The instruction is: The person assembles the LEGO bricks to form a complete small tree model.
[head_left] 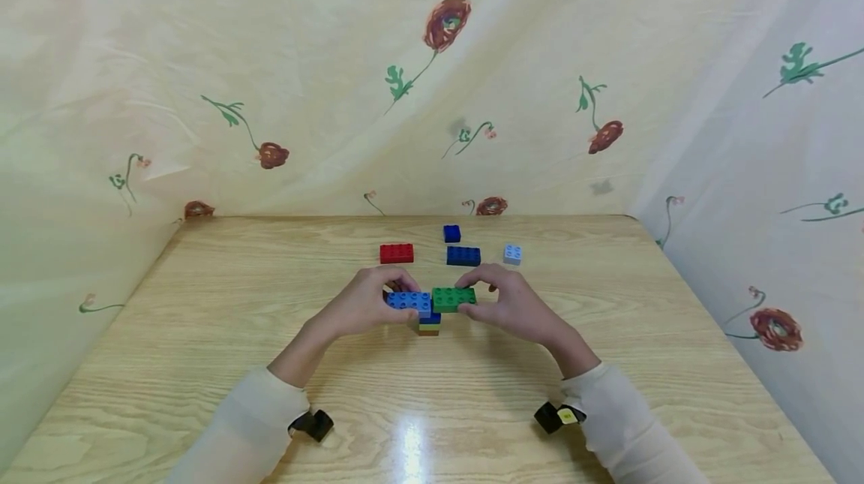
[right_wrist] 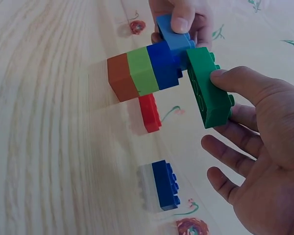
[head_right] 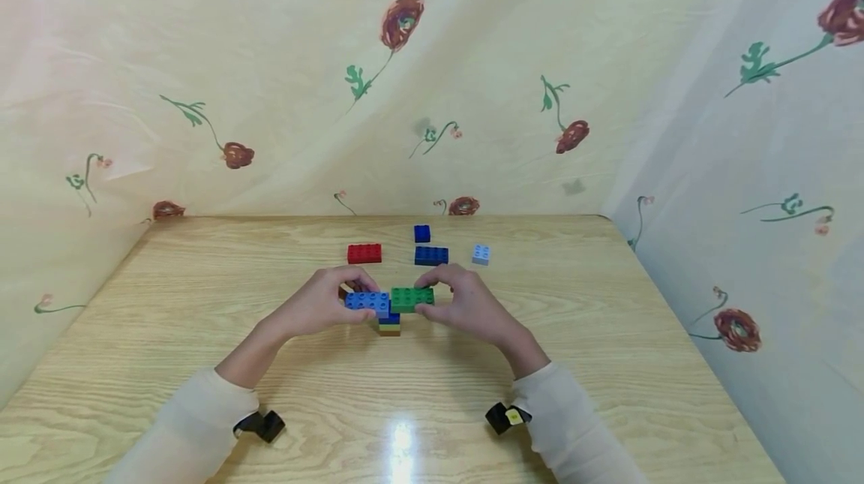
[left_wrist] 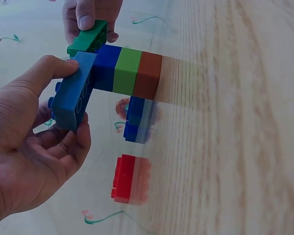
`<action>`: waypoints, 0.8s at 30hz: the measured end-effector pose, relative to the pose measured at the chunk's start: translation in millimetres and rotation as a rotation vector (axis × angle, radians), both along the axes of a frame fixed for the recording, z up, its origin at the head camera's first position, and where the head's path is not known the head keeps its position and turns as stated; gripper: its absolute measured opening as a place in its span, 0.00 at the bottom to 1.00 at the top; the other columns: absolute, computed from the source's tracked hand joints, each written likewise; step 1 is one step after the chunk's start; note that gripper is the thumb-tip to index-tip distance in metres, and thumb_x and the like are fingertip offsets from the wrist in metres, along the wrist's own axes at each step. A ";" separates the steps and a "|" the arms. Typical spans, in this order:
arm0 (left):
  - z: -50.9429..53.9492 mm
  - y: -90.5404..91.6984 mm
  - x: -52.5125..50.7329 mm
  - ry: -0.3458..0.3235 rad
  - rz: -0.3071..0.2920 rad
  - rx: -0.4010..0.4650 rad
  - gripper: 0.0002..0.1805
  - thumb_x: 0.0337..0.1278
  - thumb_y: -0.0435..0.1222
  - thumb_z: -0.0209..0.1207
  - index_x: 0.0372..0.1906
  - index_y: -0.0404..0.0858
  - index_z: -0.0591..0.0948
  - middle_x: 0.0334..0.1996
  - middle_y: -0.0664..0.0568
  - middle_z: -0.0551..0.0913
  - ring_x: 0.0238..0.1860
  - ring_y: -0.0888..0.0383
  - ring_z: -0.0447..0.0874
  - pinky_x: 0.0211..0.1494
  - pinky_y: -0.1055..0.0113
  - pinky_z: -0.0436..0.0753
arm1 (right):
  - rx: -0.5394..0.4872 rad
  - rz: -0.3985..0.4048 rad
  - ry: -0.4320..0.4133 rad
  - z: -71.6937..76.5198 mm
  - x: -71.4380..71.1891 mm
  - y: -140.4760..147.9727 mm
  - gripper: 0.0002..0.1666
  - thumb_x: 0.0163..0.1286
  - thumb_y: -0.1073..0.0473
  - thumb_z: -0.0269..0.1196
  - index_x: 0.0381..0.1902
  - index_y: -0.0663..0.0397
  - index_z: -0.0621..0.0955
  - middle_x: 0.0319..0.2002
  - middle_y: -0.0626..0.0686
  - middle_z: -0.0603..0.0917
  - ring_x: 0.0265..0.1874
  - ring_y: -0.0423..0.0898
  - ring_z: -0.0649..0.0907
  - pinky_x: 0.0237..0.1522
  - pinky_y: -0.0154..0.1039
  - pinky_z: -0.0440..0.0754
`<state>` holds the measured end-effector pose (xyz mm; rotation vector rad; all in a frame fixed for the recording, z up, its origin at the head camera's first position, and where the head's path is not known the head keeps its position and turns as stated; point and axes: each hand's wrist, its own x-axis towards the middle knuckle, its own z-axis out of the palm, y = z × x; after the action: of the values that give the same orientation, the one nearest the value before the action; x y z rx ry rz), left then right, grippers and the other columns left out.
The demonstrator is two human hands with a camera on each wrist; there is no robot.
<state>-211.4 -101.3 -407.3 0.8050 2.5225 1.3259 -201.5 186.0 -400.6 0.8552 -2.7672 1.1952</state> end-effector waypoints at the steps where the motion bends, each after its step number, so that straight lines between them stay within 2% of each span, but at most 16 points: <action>1: 0.4 0.4 0.4 -0.002 0.000 0.001 0.16 0.58 0.41 0.73 0.49 0.45 0.84 0.46 0.51 0.85 0.46 0.55 0.80 0.47 0.68 0.84 | -0.001 0.002 -0.002 -1.1 -0.1 -0.5 0.17 0.65 0.57 0.74 0.51 0.46 0.86 0.51 0.48 0.87 0.52 0.50 0.81 0.51 0.53 0.78; 14: -0.9 0.5 -0.4 0.002 0.006 0.010 0.15 0.57 0.39 0.73 0.48 0.45 0.84 0.44 0.52 0.84 0.45 0.56 0.80 0.45 0.69 0.84 | 0.007 0.021 -0.008 -1.4 -0.1 -7.2 0.18 0.64 0.58 0.75 0.52 0.47 0.85 0.51 0.48 0.87 0.49 0.47 0.80 0.51 0.54 0.79; 24: -1.3 0.1 -0.8 -0.011 -0.012 0.031 0.15 0.58 0.41 0.73 0.49 0.44 0.84 0.45 0.49 0.84 0.46 0.54 0.79 0.45 0.68 0.84 | 0.006 0.034 -0.014 -3.7 -2.4 -14.2 0.18 0.64 0.57 0.75 0.52 0.46 0.85 0.51 0.48 0.87 0.47 0.46 0.79 0.50 0.52 0.79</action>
<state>-212.2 -101.3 -408.6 0.8146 2.4905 1.3655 -203.8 171.8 -404.2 0.9015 -2.7792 1.2036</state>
